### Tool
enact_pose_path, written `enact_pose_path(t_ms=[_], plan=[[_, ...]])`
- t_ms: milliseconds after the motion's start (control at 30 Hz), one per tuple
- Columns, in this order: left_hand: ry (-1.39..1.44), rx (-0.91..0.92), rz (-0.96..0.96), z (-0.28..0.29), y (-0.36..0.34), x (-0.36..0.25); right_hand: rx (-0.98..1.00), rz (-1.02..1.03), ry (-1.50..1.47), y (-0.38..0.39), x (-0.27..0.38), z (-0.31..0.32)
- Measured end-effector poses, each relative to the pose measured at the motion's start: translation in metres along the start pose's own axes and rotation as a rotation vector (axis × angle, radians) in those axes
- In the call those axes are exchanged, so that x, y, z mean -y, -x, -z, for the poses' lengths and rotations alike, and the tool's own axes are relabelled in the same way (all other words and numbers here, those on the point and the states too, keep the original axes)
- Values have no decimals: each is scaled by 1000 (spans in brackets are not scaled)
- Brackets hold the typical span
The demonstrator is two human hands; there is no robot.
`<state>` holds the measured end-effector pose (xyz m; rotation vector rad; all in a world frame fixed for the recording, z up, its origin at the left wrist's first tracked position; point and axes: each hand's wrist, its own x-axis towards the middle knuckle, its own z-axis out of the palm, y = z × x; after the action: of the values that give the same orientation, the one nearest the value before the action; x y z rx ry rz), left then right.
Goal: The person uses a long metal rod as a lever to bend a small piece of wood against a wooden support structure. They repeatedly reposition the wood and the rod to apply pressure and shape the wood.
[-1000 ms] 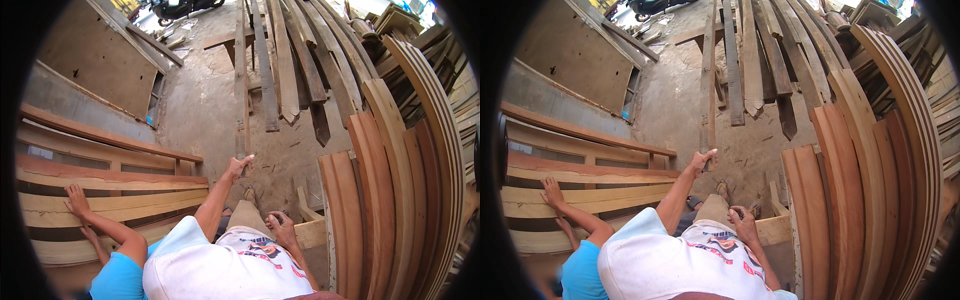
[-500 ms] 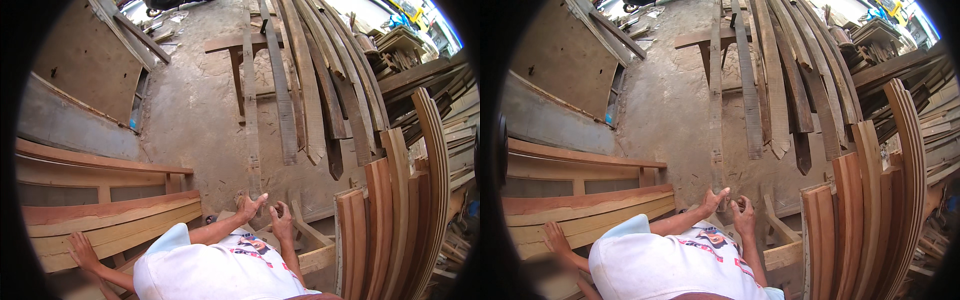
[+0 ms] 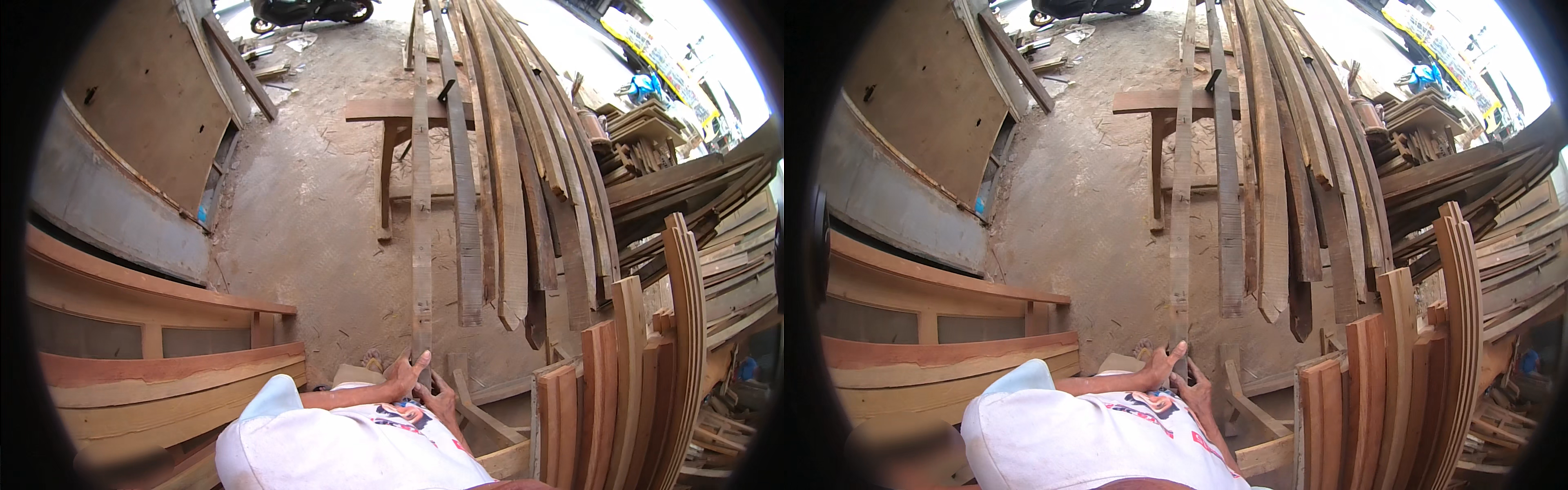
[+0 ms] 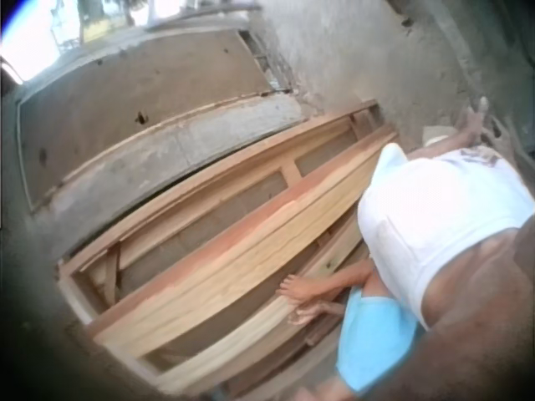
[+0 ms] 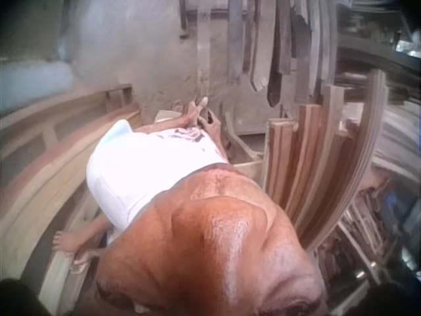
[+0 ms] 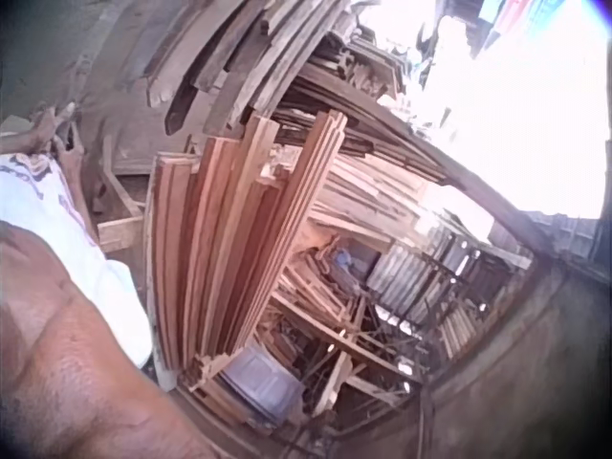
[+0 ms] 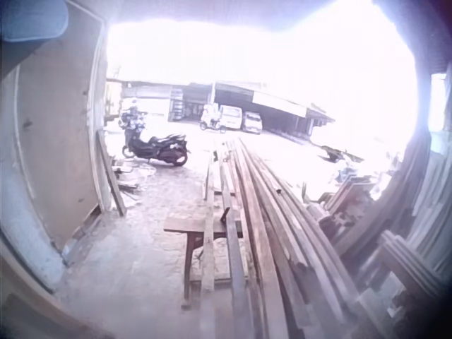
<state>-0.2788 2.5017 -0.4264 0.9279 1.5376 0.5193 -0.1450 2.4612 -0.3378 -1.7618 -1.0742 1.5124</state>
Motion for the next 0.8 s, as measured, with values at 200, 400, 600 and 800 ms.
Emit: enact_pose_path(t_ms=[200,400,600,800], plan=[[178,196,92,17,-31,-102,-39,5,-61,-50,34,16],[-8,620,164,57,-73,-80,94,-79,16,-67,44,32],[-282,778,112,158,-100,-107,158,-161,706,-78,107,52],[-324,374,42,275,-192,-81,-505,112,375,-98,241,8]])
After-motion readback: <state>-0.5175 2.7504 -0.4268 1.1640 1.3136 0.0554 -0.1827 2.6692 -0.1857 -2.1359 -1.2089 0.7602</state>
